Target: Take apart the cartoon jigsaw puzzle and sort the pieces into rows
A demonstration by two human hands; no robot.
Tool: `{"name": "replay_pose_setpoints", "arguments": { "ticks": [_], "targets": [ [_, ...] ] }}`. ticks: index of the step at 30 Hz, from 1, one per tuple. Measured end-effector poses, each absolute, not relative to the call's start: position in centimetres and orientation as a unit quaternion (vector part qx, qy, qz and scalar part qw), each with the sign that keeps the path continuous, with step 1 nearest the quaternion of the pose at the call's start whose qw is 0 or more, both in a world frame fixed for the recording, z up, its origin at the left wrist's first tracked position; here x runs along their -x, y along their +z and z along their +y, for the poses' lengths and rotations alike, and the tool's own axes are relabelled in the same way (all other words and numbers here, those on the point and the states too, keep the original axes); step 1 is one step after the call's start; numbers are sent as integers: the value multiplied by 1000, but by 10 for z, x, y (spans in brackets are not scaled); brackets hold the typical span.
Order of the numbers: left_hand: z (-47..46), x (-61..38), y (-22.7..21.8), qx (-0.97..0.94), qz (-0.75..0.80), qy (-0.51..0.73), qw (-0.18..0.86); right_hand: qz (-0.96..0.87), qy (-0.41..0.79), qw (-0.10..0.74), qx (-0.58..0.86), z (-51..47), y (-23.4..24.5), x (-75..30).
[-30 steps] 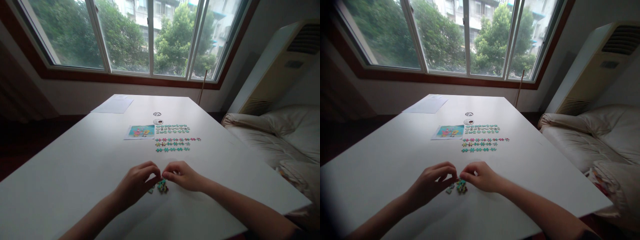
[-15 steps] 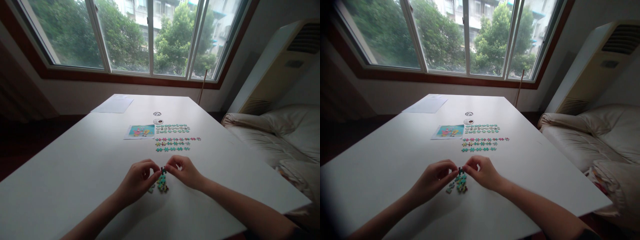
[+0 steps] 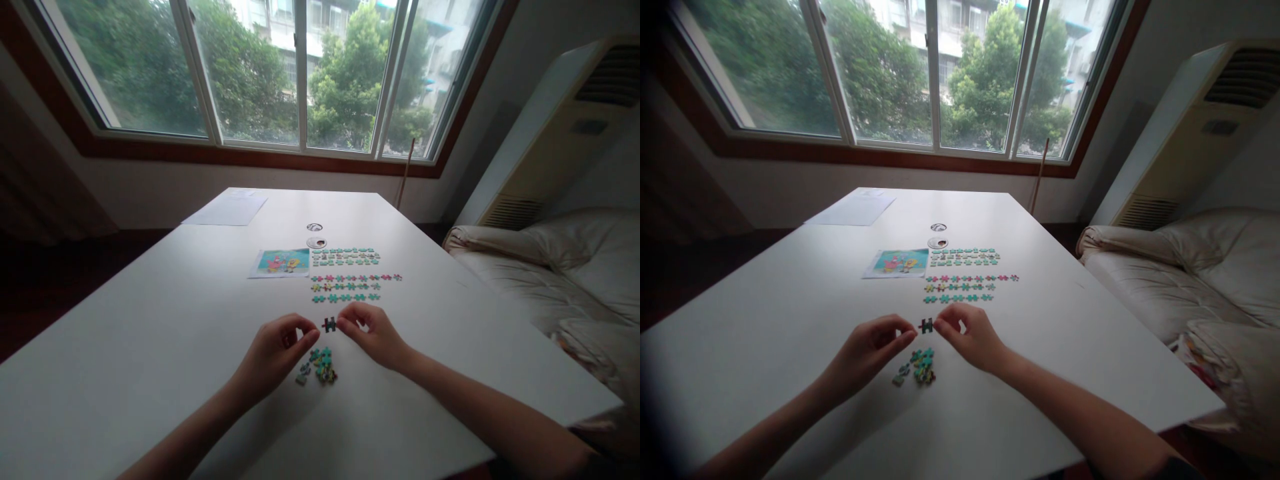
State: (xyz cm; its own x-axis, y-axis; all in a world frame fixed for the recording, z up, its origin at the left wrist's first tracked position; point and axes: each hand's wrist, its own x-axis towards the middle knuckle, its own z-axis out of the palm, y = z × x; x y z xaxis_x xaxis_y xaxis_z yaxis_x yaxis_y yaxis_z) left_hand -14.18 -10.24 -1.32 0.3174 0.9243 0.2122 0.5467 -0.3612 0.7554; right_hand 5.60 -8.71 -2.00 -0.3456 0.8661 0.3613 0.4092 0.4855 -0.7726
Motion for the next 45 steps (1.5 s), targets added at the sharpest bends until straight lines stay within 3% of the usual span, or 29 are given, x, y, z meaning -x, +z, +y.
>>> {"name": "replay_pose_setpoints", "arguments": {
  "ticks": [8, 17, 22, 27, 32, 45],
  "targets": [
    [-98, 149, -15, -760, 512, 329, 230, -674, 269, 503, 471, -54, -28, -82],
    [-98, 150, -17, -758, 513, 325, 238, -701, 239, 480, 470, -57, -25, -82],
    [-98, 150, -17, -757, 515, 325, 237, -754, 149, 420, 482, -45, -12, -100],
    [-97, 150, -15, -761, 514, 319, 233, -788, 36, 277, 549, -11, -11, -162],
    [-97, 151, -18, -760, 518, 318, 232, -753, 32, 169, 635, 14, -29, -222],
    [-97, 152, -17, -768, 509, 318, 223, -718, 45, 155, 677, 19, -46, -241]
  ]
}}
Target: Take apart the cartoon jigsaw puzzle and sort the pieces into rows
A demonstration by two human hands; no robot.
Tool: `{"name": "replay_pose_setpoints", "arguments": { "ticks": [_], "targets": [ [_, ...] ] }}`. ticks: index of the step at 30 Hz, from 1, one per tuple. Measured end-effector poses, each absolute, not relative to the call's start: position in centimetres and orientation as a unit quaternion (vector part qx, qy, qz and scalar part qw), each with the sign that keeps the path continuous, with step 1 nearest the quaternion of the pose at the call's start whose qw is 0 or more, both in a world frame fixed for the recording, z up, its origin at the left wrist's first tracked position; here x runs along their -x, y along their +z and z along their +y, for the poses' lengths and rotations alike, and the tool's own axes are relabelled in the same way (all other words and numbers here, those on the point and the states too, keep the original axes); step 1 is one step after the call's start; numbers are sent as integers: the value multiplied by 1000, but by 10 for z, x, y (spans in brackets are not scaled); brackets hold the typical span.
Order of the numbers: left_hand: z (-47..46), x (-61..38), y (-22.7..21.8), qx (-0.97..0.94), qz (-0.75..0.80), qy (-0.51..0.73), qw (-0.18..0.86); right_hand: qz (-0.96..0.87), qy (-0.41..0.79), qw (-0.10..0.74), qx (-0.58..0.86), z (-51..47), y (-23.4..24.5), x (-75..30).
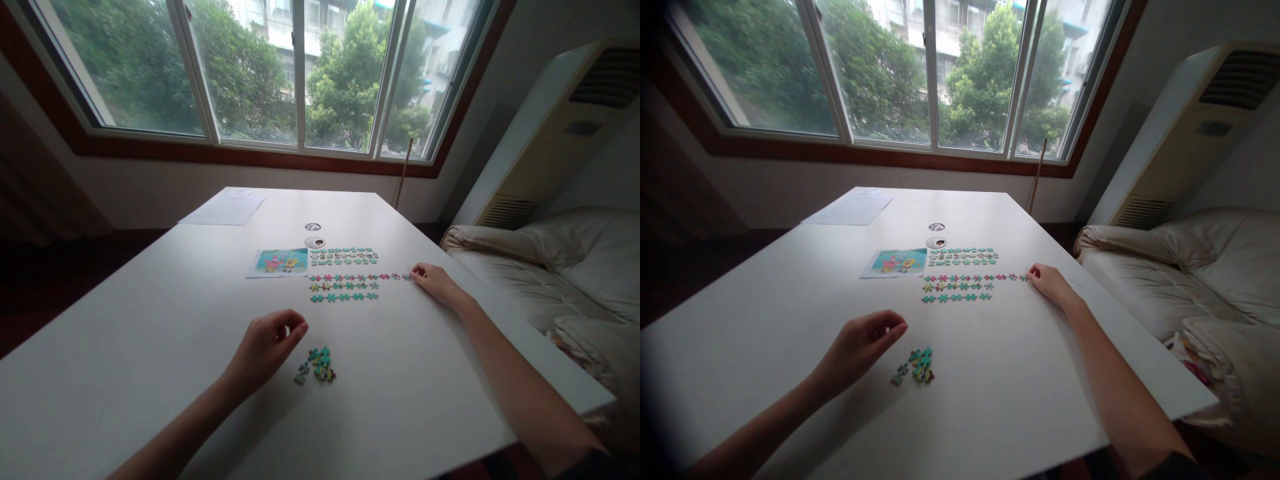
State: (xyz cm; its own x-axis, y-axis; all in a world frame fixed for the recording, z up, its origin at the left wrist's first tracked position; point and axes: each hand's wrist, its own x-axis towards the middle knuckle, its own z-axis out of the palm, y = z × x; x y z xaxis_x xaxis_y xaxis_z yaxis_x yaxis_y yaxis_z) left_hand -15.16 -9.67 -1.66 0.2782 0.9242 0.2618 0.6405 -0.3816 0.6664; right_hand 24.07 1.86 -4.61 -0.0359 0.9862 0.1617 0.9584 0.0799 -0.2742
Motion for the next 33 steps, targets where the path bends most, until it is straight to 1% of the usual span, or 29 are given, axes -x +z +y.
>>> {"name": "replay_pose_setpoints", "arguments": {
  "ticks": [6, 11, 16, 20, 26, 29, 33],
  "targets": [
    [-96, 151, -15, -775, 510, 306, 212, -727, 60, 180, 660, 16, -48, -234],
    [-96, 154, -13, -789, 504, 288, 199, -726, 53, 181, 661, 15, -48, -232],
    [-97, 161, -10, -851, 436, 198, 218, -749, 20, 195, 632, 12, -35, -214],
    [-99, 161, -12, -872, 426, 139, 198, -798, 35, 207, 564, -4, -25, -174],
    [-99, 155, -21, -877, 431, 122, 173, -886, 143, 194, 397, -55, -19, -98],
    [-99, 155, -24, -879, 432, 123, 159, -911, 195, 168, 322, -78, -18, -74],
    [-98, 156, -26, -879, 433, 121, 158, -926, 188, 135, 299, -89, -20, -63]
  ]
}}
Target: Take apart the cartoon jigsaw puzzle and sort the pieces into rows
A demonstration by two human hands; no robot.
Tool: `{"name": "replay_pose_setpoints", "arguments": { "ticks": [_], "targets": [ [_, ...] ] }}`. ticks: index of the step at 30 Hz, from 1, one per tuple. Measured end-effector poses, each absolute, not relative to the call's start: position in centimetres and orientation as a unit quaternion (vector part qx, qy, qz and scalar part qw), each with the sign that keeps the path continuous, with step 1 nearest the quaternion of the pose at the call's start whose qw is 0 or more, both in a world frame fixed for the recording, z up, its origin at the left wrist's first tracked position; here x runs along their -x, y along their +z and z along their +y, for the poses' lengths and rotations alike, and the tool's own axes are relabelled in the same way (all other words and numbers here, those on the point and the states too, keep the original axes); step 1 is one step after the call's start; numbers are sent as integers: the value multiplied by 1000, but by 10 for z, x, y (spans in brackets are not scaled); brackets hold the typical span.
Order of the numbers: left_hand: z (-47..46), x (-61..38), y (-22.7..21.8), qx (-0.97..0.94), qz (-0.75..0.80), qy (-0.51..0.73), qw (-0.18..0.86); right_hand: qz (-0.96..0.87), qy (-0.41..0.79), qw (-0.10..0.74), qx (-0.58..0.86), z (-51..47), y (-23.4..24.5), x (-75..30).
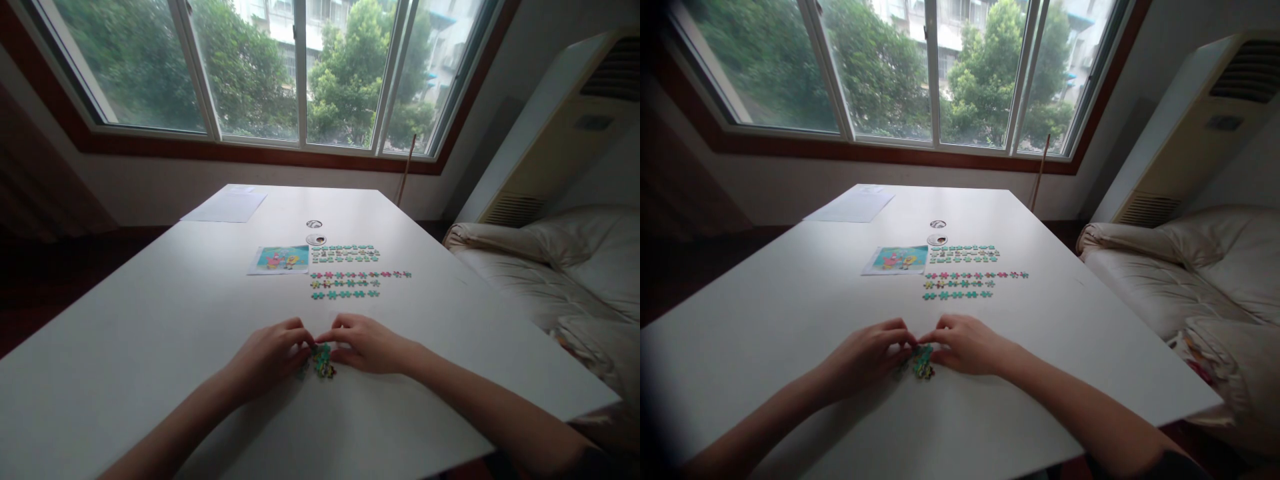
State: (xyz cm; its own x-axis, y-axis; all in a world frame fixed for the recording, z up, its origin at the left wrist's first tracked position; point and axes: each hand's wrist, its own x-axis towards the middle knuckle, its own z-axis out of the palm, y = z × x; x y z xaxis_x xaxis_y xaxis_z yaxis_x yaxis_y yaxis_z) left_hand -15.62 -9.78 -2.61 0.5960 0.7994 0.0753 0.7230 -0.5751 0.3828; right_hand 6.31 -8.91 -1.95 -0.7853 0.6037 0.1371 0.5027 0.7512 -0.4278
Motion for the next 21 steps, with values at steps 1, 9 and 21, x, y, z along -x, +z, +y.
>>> {"name": "replay_pose_setpoints", "arguments": {
  "ticks": [1, 9, 21],
  "targets": [
    [-98, 156, -26, -879, 433, 121, 161, -928, 182, 131, 299, -89, -20, -63],
    [-99, 154, -20, -878, 422, 131, 185, -904, 245, 174, 304, -84, -22, -65],
    [-106, 142, -20, -861, 402, 221, 221, -871, 278, 249, 320, -89, -18, -61]
  ]
}}
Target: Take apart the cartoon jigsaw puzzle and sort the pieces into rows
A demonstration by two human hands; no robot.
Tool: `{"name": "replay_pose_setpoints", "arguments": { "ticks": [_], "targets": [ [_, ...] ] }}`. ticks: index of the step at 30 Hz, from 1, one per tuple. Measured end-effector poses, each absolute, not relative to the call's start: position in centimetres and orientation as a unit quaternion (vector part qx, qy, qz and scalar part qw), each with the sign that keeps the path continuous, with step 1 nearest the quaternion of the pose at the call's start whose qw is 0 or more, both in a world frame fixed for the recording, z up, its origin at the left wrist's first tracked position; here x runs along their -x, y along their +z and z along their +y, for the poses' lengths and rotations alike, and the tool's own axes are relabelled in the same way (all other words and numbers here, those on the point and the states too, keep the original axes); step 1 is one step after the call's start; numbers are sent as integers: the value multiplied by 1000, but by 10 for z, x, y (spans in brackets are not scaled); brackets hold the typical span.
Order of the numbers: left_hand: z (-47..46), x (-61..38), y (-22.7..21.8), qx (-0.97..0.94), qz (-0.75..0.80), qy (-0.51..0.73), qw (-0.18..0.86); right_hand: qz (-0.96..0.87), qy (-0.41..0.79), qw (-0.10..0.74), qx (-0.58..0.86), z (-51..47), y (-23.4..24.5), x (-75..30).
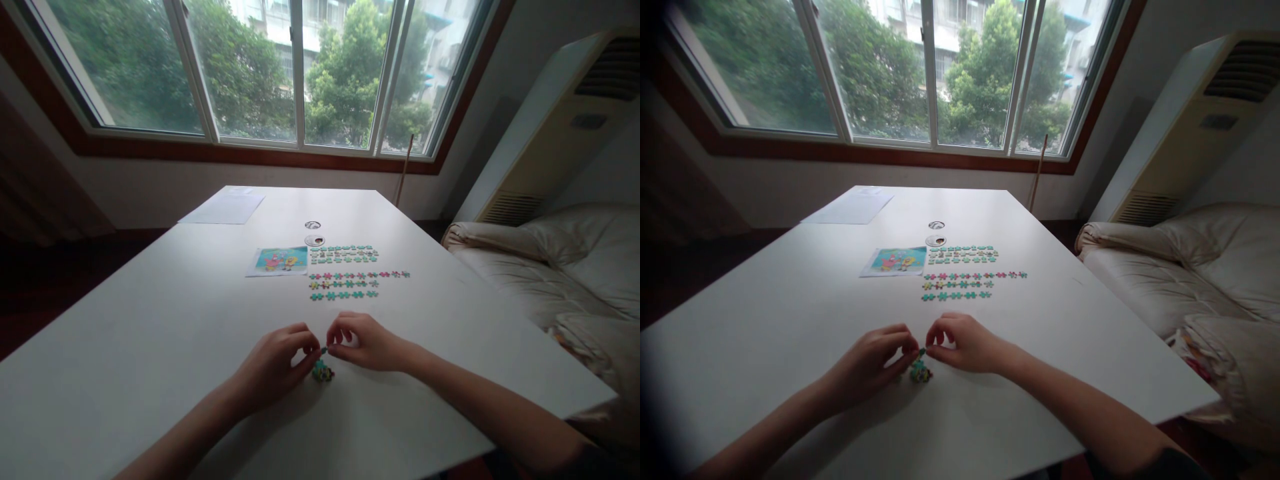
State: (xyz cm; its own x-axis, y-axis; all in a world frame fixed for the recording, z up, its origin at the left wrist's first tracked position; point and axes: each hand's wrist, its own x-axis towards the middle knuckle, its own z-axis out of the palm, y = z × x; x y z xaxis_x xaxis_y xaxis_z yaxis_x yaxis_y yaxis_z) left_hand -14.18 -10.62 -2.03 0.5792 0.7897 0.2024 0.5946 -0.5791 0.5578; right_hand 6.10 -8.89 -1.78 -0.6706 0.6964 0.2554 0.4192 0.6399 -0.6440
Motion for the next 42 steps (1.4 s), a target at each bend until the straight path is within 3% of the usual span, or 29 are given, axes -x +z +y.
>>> {"name": "replay_pose_setpoints", "arguments": {
  "ticks": [14, 21, 28, 36, 42],
  "targets": [
    [-101, 142, -18, -818, 456, 270, 224, -819, 307, 312, 371, -81, -17, -65],
    [-96, 154, -25, -846, 460, 227, 144, -766, 266, 386, 441, -62, -15, -84],
    [-96, 158, -29, -864, 463, 172, 97, -759, 258, 401, 444, -58, -12, -91],
    [-95, 158, -29, -862, 457, 184, 117, -789, 214, 370, 441, -56, -8, -95],
    [-95, 158, -30, -859, 459, 186, 126, -845, 93, 243, 467, -37, 1, -134]
  ]
}}
